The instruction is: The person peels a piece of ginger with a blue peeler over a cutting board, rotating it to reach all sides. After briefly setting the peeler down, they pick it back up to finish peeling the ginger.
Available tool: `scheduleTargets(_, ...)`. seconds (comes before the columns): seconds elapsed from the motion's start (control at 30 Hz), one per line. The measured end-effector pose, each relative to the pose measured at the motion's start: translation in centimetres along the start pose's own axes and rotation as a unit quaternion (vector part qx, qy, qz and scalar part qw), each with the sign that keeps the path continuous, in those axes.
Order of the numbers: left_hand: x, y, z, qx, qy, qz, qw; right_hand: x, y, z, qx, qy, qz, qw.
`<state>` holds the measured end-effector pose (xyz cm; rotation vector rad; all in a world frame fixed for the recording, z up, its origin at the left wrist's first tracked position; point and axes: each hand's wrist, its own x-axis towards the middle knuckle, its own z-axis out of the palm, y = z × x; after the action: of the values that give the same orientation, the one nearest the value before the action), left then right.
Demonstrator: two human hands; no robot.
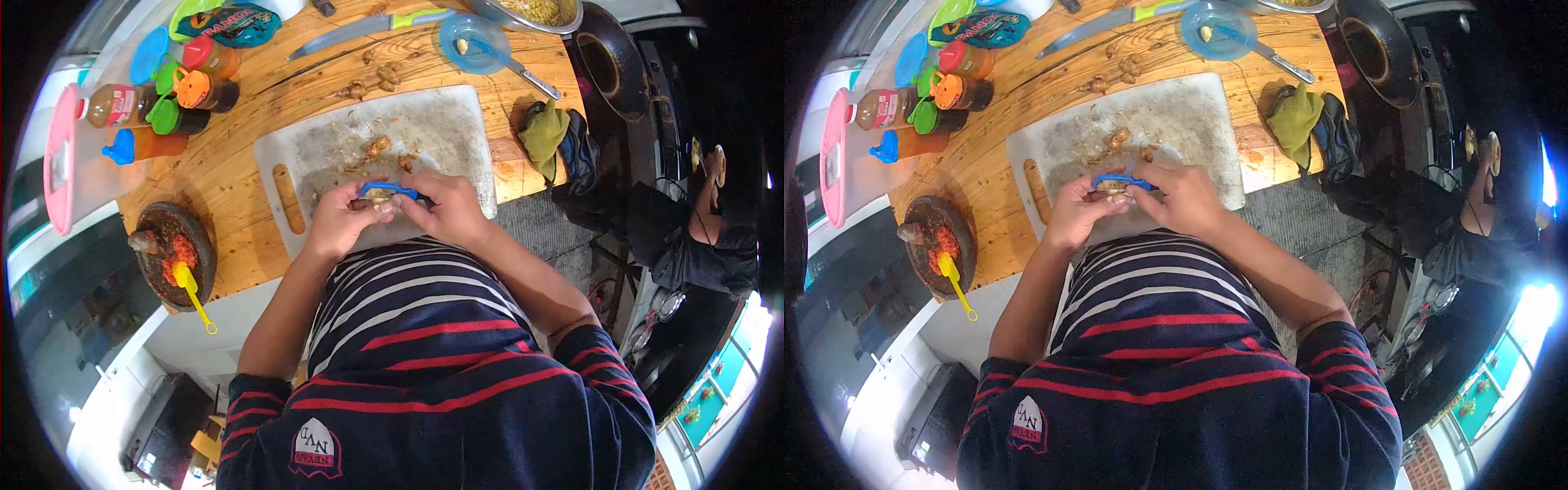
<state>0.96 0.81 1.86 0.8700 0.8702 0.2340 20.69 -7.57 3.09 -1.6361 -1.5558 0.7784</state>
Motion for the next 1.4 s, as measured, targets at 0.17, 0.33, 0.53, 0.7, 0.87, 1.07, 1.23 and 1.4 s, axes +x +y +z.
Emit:
scheduleTargets(0.17, 0.0, 0.1, -0.1, -0.004, 0.007, -0.009, 1.000, 0.2, 0.6, -0.1, -0.035, -0.013, -0.063, 0.997)
scheduleTargets(0.33, 0.2, 0.3, -0.1, -0.053, 0.023, -0.028, 0.998, 0.1, 1.1, 0.7, -0.073, 0.040, -0.107, 0.991)
scheduleTargets(0.53, 0.1, 0.1, -0.5, -0.072, 0.000, -0.067, 0.995, 0.4, 2.5, 0.0, -0.071, 0.093, -0.005, 0.993)
scheduleTargets(0.7, 0.0, -0.4, -0.6, -0.072, 0.010, -0.065, 0.995, -0.1, 2.5, -1.6, -0.019, 0.051, 0.063, 0.997)
scheduleTargets(0.87, 0.2, 0.1, 0.4, -0.059, 0.038, -0.019, 0.997, -0.4, 0.8, 0.3, 0.024, -0.002, 0.047, 0.999)
scheduleTargets(1.07, 0.3, 0.2, 0.3, -0.035, 0.033, -0.026, 0.999, -0.1, 0.7, 0.2, -0.070, 0.007, -0.078, 0.994)
scheduleTargets(1.23, 0.9, -0.2, -0.6, -0.003, 0.026, -0.054, 0.998, -0.2, 1.0, 0.2, -0.122, 0.043, -0.086, 0.988)
scheduleTargets(1.4, 0.9, 0.2, -0.2, -0.057, 0.030, -0.050, 0.997, -0.3, 1.4, 0.5, -0.134, 0.068, -0.082, 0.985)
